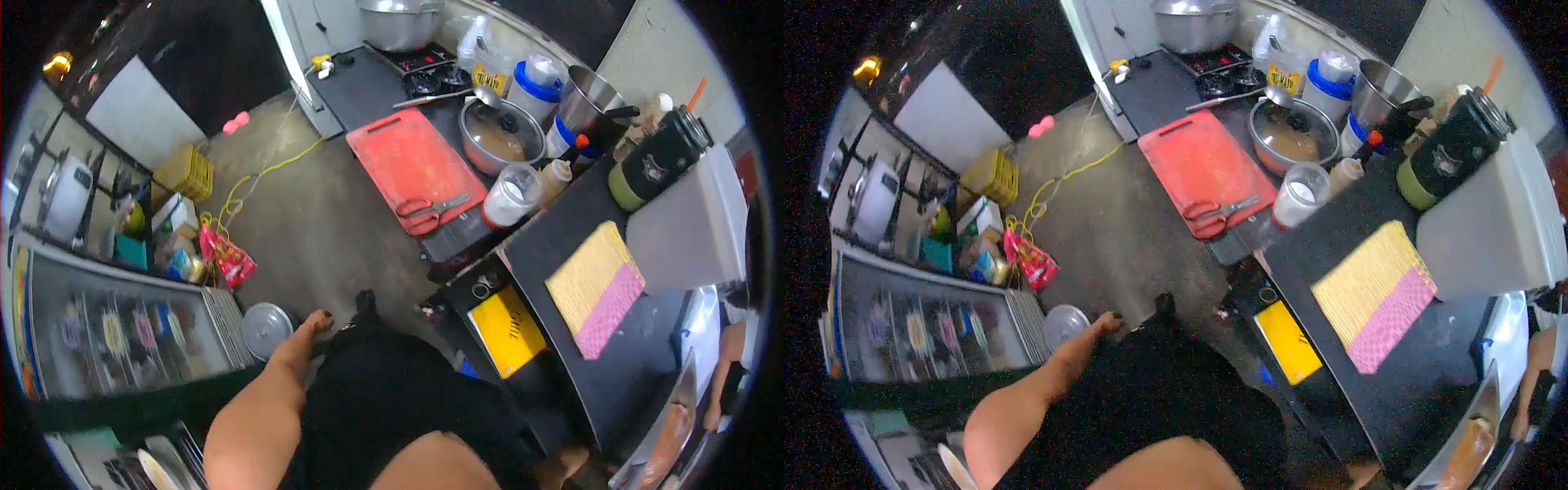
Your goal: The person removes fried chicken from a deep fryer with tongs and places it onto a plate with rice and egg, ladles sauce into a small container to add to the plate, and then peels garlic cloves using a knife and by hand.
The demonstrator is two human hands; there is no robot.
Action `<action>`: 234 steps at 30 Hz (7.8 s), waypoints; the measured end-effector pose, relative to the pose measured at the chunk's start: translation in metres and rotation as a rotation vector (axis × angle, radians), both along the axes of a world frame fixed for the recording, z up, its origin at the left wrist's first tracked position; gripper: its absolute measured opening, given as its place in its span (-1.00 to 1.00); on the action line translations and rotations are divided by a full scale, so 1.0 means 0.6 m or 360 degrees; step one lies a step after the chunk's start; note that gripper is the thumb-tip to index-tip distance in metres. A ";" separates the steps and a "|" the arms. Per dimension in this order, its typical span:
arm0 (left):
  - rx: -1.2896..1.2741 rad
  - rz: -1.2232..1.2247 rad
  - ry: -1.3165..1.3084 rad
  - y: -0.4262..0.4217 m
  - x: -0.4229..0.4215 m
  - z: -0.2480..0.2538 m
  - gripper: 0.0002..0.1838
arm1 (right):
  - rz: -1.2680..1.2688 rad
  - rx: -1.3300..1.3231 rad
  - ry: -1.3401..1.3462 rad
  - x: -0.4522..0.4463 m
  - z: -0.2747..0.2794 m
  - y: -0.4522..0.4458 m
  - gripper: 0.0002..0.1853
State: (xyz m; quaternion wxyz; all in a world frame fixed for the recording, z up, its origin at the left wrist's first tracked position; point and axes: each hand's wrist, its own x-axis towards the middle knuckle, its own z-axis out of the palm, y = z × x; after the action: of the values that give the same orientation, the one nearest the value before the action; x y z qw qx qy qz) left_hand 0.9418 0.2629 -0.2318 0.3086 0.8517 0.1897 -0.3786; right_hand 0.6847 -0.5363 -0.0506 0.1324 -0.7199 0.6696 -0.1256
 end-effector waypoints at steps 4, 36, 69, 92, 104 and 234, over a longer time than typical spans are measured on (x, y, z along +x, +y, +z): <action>0.0047 0.0149 -0.0127 0.093 0.118 0.011 -0.53 | 0.0007 0.0355 -0.0394 0.014 0.012 0.101 -0.55; -0.0977 -0.0394 -0.1316 -0.053 1.014 0.370 -0.76 | 0.1293 0.0808 -0.0503 1.181 0.038 0.951 -0.57; -0.0682 -0.1878 -0.1876 -0.463 1.364 0.355 -0.88 | -0.0026 -0.1461 -0.0559 1.006 0.448 1.057 -0.46; -0.1354 -0.1358 -0.2050 -0.157 1.098 0.427 -0.37 | -0.0125 0.1783 -0.2584 1.229 0.197 1.064 -0.75; -0.1132 -0.1140 -0.1896 -0.207 1.158 0.327 -0.74 | -0.0033 0.1229 -0.2434 1.107 0.197 1.040 -0.81; -0.2671 0.0448 0.0400 0.012 1.195 0.355 -0.54 | 0.1361 0.0047 -0.0617 1.139 0.102 1.004 -0.74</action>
State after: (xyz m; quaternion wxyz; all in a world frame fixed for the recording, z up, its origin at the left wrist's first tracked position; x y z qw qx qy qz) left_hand 1.6588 0.2700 -0.0189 0.8571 0.2620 -0.0163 -0.4433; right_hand 1.3679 0.0662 0.0106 0.3050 -0.8926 0.2774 -0.1824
